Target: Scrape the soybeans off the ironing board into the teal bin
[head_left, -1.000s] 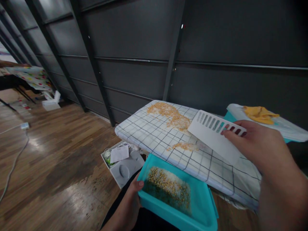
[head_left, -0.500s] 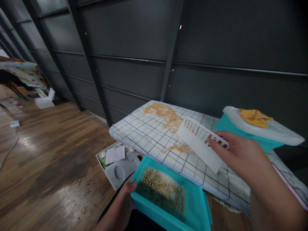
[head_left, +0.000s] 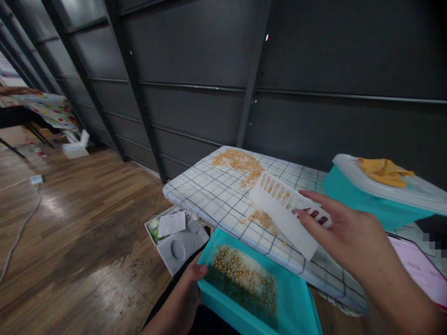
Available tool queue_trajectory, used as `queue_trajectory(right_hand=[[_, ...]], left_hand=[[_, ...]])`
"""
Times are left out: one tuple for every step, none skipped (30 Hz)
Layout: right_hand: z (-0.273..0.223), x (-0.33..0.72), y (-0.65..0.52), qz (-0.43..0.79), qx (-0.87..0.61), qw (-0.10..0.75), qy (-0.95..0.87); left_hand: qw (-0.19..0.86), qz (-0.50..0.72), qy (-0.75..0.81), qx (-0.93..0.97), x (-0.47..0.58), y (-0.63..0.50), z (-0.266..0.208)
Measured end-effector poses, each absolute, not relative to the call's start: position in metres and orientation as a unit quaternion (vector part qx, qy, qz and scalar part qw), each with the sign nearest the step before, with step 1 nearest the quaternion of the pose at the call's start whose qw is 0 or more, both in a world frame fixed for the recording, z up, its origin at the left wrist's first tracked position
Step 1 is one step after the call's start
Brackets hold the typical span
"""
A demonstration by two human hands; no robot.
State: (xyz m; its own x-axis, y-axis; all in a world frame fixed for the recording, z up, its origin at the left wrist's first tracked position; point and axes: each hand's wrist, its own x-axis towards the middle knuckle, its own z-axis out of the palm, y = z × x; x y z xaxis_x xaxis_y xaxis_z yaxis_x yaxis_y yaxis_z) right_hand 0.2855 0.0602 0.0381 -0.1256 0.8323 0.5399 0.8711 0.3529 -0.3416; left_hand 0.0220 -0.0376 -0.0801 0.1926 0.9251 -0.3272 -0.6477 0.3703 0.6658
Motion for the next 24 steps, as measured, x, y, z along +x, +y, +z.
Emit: queue_trajectory(right_hand=[[0.038, 0.285, 0.060, -0.029, -0.565, 0.340, -0.751], [0.038, 0.284, 0.060, -0.030, -0.563, 0.342, -0.752], [0.038, 0.284, 0.060, -0.032, -0.562, 0.344, -0.751], [0.038, 0.284, 0.060, -0.032, -0.563, 0.346, -0.750], [0.038, 0.284, 0.060, -0.030, -0.565, 0.347, -0.748], [0.038, 0.283, 0.060, -0.026, -0.566, 0.349, -0.746], [0.039, 0.283, 0.060, -0.022, -0.567, 0.351, -0.745], [0.039, 0.282, 0.060, -0.016, -0.566, 0.353, -0.745], [0.040, 0.282, 0.060, -0.011, -0.563, 0.356, -0.746], [0.041, 0.281, 0.060, -0.005, -0.560, 0.357, -0.748], [0.041, 0.280, 0.060, 0.001, -0.556, 0.358, -0.750], [0.042, 0.279, 0.060, 0.006, -0.552, 0.358, -0.753], [0.043, 0.278, 0.059, 0.010, -0.550, 0.358, -0.755], [0.043, 0.278, 0.059, 0.011, -0.549, 0.357, -0.755], [0.044, 0.278, 0.059, 0.011, -0.549, 0.357, -0.755], [0.044, 0.277, 0.059, 0.010, -0.550, 0.357, -0.755], [0.044, 0.277, 0.058, 0.009, -0.550, 0.358, -0.754], [0.044, 0.277, 0.058, 0.010, -0.550, 0.359, -0.754], [0.044, 0.276, 0.057, 0.011, -0.551, 0.359, -0.753], [0.044, 0.276, 0.056, 0.012, -0.553, 0.359, -0.752], [0.045, 0.275, 0.056, 0.013, -0.557, 0.358, -0.749], [0.045, 0.275, 0.055, 0.015, -0.562, 0.357, -0.746], [0.046, 0.274, 0.054, 0.018, -0.569, 0.356, -0.741], [0.047, 0.274, 0.053, 0.023, -0.575, 0.355, -0.737]], left_hand=[[0.747, 0.525, 0.357, 0.197, 0.023, -0.037, -0.080], [0.747, 0.523, 0.358, 0.200, 0.024, -0.037, -0.080], [0.747, 0.521, 0.359, 0.202, 0.025, -0.037, -0.080], [0.747, 0.520, 0.359, 0.205, 0.026, -0.037, -0.081], [0.747, 0.520, 0.359, 0.206, 0.027, -0.037, -0.081], [0.748, 0.519, 0.359, 0.207, 0.028, -0.037, -0.082], [0.748, 0.519, 0.359, 0.206, 0.029, -0.037, -0.083], [0.749, 0.517, 0.360, 0.205, 0.029, -0.038, -0.084], [0.750, 0.516, 0.361, 0.204, 0.029, -0.038, -0.084], [0.749, 0.515, 0.363, 0.202, 0.030, -0.038, -0.085], [0.750, 0.514, 0.366, 0.201, 0.030, -0.037, -0.085], [0.748, 0.513, 0.370, 0.201, 0.029, -0.036, -0.085], [0.747, 0.512, 0.375, 0.200, 0.030, -0.035, -0.085], [0.746, 0.510, 0.379, 0.201, 0.030, -0.035, -0.084], [0.745, 0.508, 0.382, 0.202, 0.030, -0.034, -0.083], [0.744, 0.507, 0.384, 0.204, 0.031, -0.033, -0.082], [0.743, 0.507, 0.384, 0.207, 0.031, -0.033, -0.082], [0.743, 0.506, 0.384, 0.209, 0.032, -0.032, -0.081], [0.744, 0.505, 0.383, 0.211, 0.032, -0.032, -0.081], [0.743, 0.505, 0.384, 0.212, 0.032, -0.032, -0.081], [0.743, 0.504, 0.385, 0.213, 0.032, -0.033, -0.081], [0.744, 0.502, 0.386, 0.212, 0.032, -0.033, -0.082], [0.746, 0.499, 0.387, 0.211, 0.032, -0.033, -0.082], [0.746, 0.498, 0.389, 0.210, 0.031, -0.033, -0.083]])
